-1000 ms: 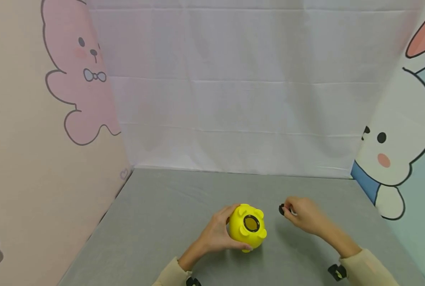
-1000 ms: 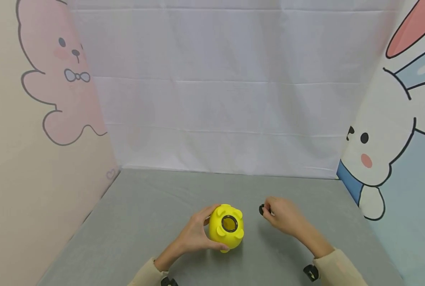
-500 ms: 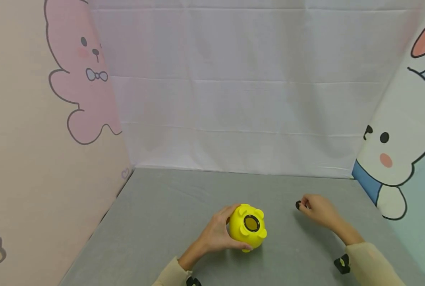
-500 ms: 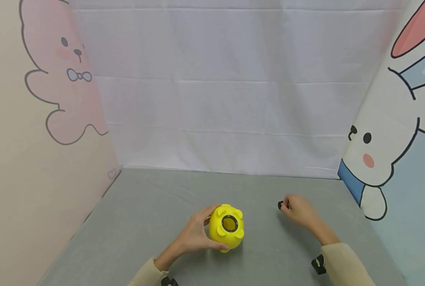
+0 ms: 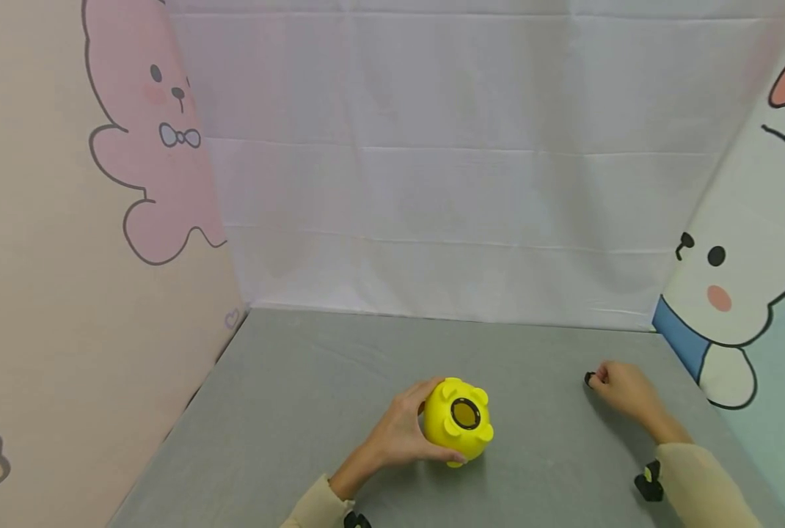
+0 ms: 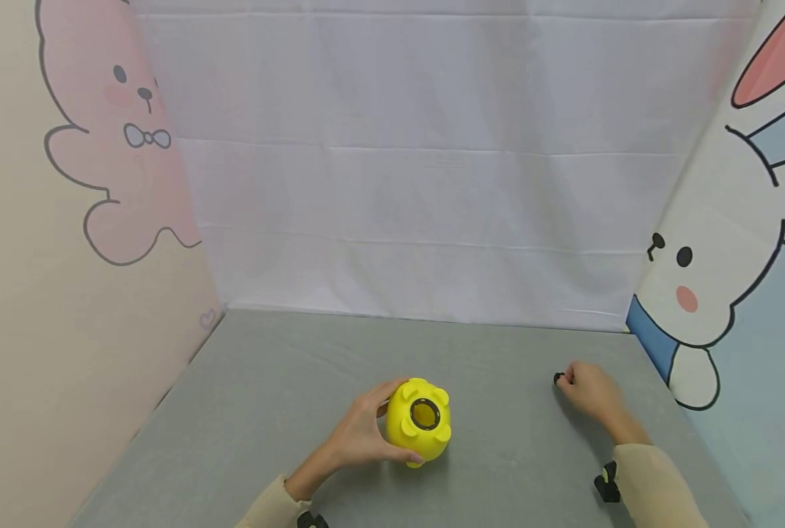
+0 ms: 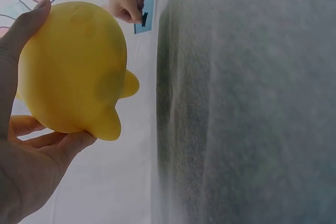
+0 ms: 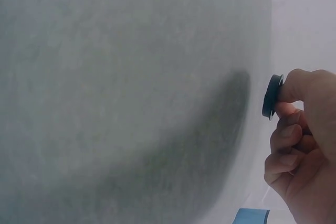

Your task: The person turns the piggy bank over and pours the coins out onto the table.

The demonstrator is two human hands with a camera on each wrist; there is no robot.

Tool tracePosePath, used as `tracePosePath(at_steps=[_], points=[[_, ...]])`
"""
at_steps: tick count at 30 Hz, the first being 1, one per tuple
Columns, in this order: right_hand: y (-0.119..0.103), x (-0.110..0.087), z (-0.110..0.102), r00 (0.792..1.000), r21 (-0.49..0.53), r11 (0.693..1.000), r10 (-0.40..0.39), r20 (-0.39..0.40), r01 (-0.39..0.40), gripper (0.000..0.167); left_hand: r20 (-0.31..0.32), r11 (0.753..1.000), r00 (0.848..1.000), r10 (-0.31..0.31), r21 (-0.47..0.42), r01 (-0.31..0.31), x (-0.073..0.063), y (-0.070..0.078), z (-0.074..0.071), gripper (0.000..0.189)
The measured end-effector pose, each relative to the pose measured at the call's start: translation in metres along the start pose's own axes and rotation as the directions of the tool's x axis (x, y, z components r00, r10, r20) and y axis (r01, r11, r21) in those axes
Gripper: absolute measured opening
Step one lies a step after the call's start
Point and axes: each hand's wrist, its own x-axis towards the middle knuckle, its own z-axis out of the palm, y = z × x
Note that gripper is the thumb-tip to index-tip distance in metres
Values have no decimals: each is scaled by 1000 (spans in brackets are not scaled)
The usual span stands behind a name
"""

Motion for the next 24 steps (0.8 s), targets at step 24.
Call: tracePosePath(at_steps=[24], points=[[15, -6, 6, 992, -17, 994, 111, 65, -110, 25, -1, 1000, 1000, -12, 13, 12, 0, 1, 0, 107]])
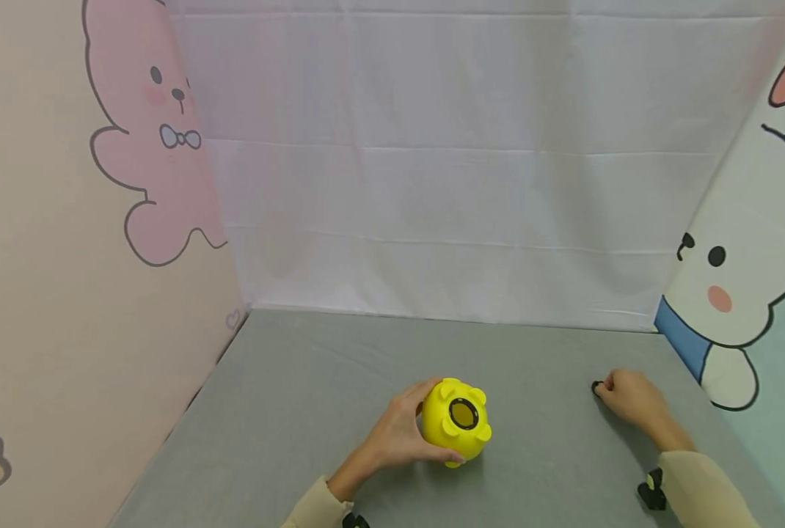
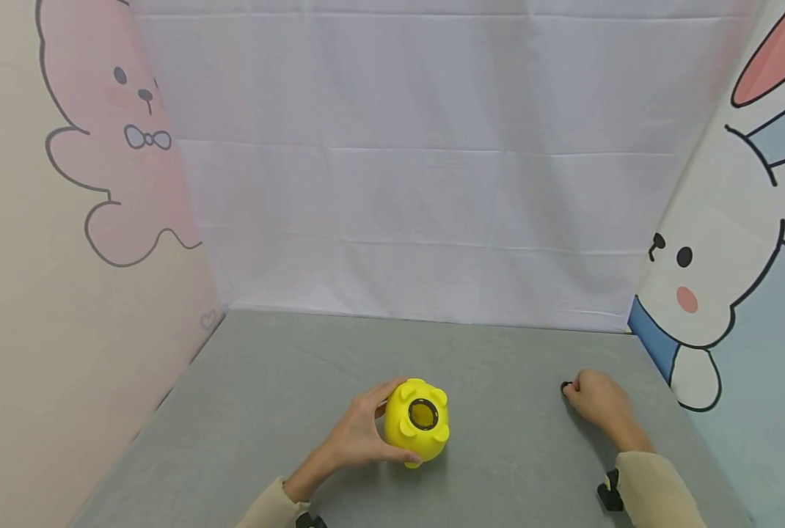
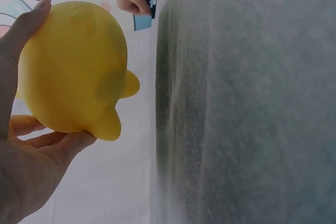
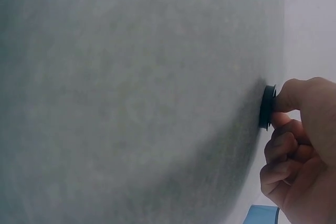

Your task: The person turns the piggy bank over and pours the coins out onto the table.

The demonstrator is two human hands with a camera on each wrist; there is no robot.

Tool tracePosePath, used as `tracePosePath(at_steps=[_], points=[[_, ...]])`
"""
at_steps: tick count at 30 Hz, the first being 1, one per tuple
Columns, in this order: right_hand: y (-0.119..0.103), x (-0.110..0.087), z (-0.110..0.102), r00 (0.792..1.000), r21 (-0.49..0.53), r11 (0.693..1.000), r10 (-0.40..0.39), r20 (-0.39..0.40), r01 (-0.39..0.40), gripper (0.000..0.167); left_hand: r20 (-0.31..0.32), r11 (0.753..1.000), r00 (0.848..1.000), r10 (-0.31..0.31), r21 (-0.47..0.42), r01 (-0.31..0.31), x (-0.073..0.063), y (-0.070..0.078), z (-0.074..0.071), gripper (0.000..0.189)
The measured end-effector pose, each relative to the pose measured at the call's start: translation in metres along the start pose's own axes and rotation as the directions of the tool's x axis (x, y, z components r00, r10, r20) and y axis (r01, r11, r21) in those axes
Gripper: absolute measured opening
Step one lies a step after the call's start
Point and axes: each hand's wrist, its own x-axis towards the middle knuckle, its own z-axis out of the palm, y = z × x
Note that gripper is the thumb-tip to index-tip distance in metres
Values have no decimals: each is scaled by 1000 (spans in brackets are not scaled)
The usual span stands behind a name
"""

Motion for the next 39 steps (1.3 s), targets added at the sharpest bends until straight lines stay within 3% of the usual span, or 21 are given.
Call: tracePosePath(at_steps=[15, 20, 29, 39], points=[[-4, -1, -7, 999, 0, 999, 49, 15, -49, 22, 7, 1000, 1000, -3, -18, 3, 1, 1, 1, 107], [-11, -2, -12, 999, -11, 999, 32, -17, -32, 23, 0, 1000, 1000, 4, -19, -4, 0, 1, 2, 107], [-42, -9, -25, 999, 0, 999, -49, -20, 49, 27, 12, 999, 1000, -5, -35, 5, 1, 3, 2, 106], [-78, -24, -18, 974, 43, 981, -182, -139, 189, 21, 32, 997, 999, -30, -74, 32, -1, 6, 1, 105]])
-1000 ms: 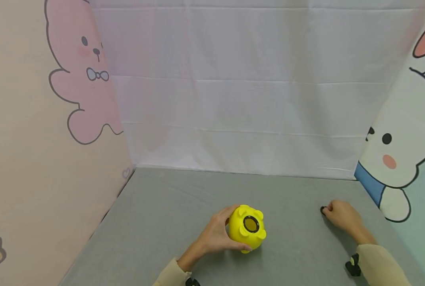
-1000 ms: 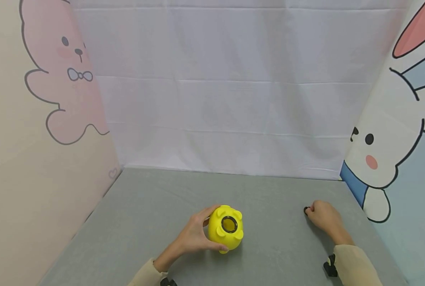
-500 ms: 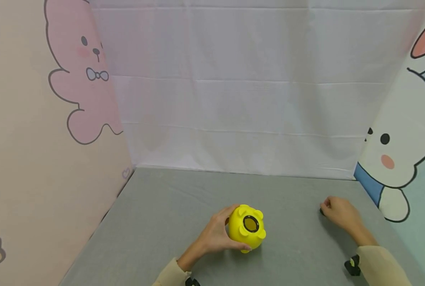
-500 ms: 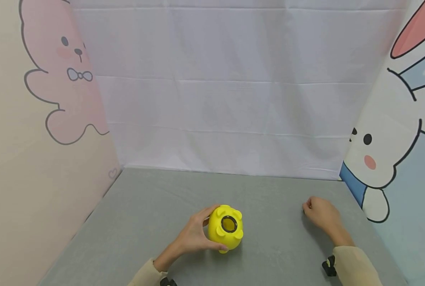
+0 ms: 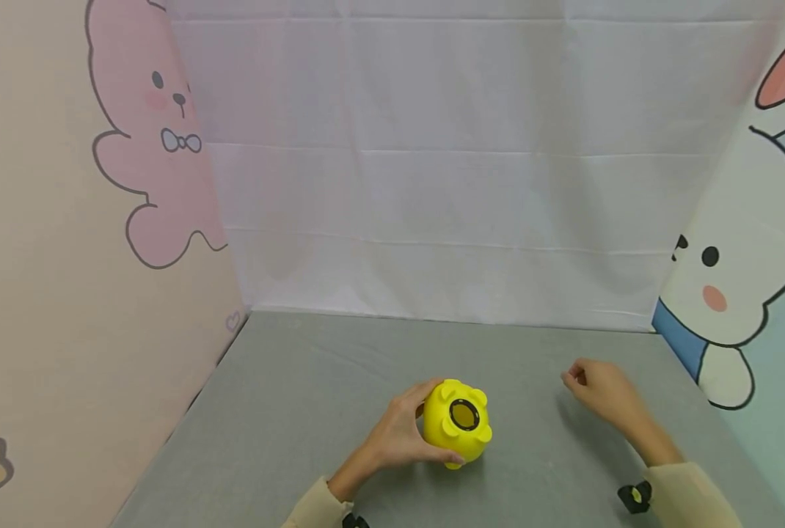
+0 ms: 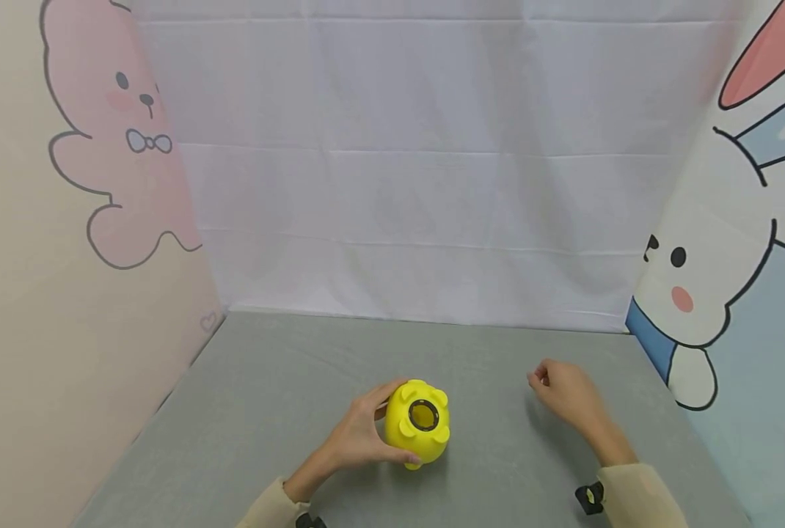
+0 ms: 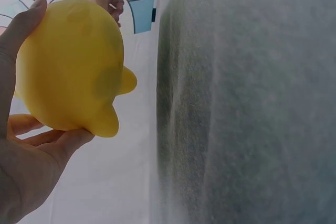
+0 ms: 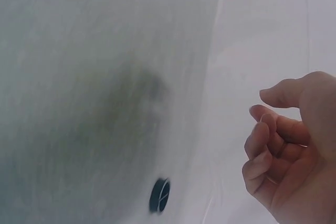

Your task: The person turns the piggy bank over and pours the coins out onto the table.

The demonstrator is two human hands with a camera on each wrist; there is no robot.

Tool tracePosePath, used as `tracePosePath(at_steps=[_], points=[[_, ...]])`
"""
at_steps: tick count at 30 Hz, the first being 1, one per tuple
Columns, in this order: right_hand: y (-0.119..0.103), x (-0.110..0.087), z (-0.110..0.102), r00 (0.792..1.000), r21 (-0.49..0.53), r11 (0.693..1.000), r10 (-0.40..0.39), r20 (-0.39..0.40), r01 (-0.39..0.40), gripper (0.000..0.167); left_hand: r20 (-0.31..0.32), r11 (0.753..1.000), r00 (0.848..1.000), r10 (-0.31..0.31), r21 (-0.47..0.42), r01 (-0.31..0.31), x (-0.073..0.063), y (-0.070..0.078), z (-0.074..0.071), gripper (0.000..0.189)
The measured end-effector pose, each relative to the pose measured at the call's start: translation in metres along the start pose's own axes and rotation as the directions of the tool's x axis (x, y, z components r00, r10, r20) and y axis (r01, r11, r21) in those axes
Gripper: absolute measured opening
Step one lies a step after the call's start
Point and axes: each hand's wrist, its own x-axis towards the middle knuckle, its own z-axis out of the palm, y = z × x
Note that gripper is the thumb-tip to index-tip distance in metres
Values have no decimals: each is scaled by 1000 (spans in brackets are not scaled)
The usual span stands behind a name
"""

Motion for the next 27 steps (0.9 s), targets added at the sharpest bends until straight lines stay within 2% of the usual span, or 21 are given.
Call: tracePosePath(at_steps=[8, 16, 23, 27], points=[[-35, -7, 5, 998, 76, 995, -63, -11, 63, 17, 3, 1000, 1000, 19, -5, -19, 1, 0, -1, 104], [-69, -19, 13, 993, 208, 974, -106, 52, 93, 22, 0, 996, 1000, 21, -89, -21, -1, 1, -2, 101], [-95, -31, 22, 970, 338, 924, -223, 97, 179, 42, -8, 994, 1000, 17, -104, -17, 0, 4, -4, 99], [-102, -37, 32, 938, 422, 873, -323, 122, 246, 53, -4, 993, 1000, 24, -113, -24, -1, 3, -4, 97]])
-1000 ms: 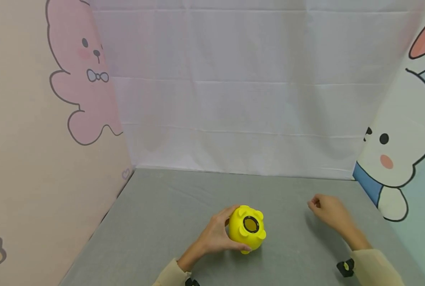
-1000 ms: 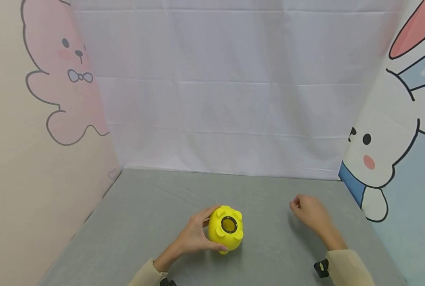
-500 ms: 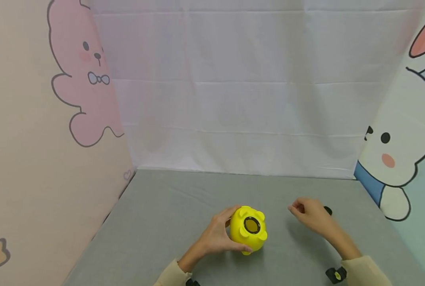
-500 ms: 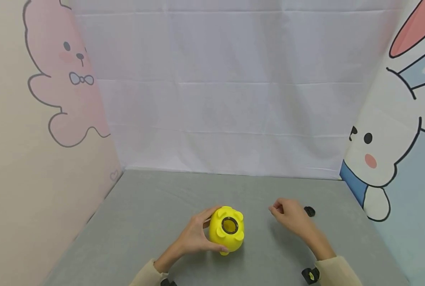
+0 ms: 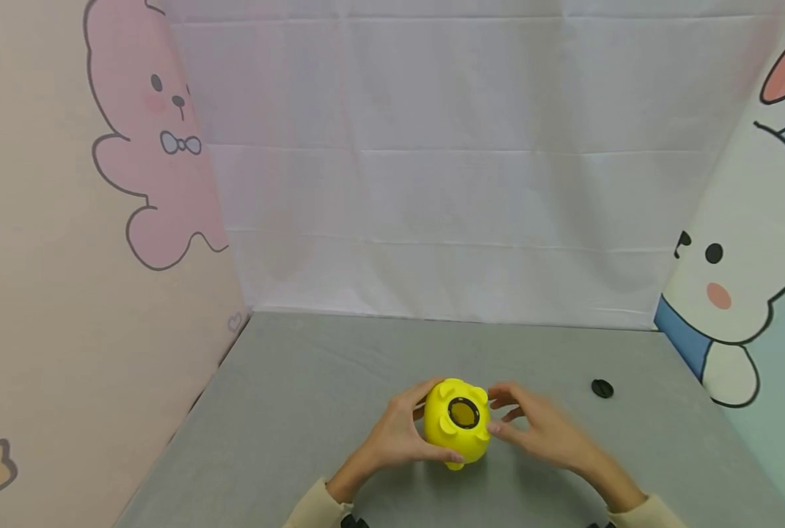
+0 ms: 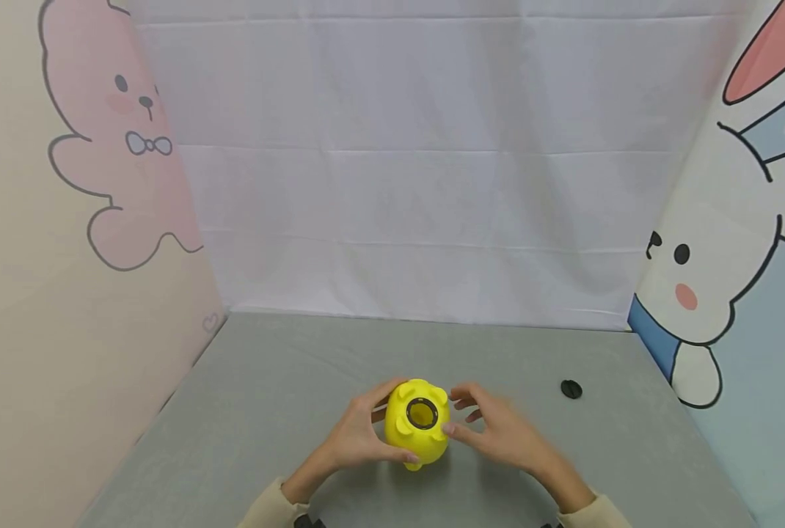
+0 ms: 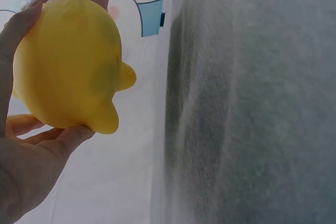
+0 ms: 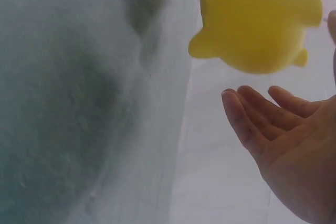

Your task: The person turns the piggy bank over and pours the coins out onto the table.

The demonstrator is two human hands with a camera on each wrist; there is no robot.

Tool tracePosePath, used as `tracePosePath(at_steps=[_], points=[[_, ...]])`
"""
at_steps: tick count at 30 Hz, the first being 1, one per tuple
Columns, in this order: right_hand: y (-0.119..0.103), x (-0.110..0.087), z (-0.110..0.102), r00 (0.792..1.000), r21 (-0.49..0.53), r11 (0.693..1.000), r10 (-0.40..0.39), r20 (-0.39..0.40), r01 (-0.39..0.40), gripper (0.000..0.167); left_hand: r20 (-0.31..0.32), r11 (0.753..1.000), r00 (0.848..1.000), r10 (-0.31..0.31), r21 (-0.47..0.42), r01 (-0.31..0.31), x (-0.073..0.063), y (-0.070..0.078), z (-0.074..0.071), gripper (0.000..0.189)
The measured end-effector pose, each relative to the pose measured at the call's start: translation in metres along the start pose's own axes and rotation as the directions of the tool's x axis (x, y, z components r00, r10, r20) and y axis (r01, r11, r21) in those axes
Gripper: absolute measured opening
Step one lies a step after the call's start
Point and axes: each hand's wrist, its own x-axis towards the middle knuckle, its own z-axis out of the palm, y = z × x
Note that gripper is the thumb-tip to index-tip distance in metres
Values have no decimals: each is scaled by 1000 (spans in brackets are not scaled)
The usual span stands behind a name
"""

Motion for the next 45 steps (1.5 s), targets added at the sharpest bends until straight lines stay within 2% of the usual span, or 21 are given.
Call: tracePosePath(at_steps=[6, 10, 18, 25, 31, 35, 38, 41, 45], points=[[-1, -3, 17, 995, -10, 995, -95, 9, 95, 97, 17, 999, 1000, 24, -45, -23, -1, -2, 1, 95], [-3, -4, 24, 994, -19, 993, -113, -5, 112, 114, 23, 998, 1000, 16, -63, -15, -2, -1, 0, 95], [-4, -1, 32, 986, 21, 986, -163, -45, 164, 112, 40, 997, 999, 22, -79, -19, 0, 1, 0, 93], [-6, -4, 33, 990, 80, 988, -125, -62, 130, 106, 77, 995, 997, 13, -96, -6, -1, 1, 0, 90], [-6, -5, 33, 992, 120, 987, -99, -74, 107, 103, 85, 997, 996, 10, -78, -3, -1, 3, 0, 95], [-7, -6, 33, 992, 115, 988, -96, -86, 106, 105, 94, 998, 995, -36, -55, 41, -3, 6, 0, 100], [-8, -6, 33, 989, 113, 987, -104, -102, 115, 106, 107, 993, 990, -94, -66, 102, -4, 8, -2, 102], [-9, -6, 32, 988, 113, 987, -98, -120, 112, 107, 132, 974, 978, -159, -138, 177, -5, 10, -5, 98], [-9, -7, 31, 986, 106, 989, -84, -141, 100, 109, 171, 935, 959, -227, -235, 264, -6, 10, -9, 89]])
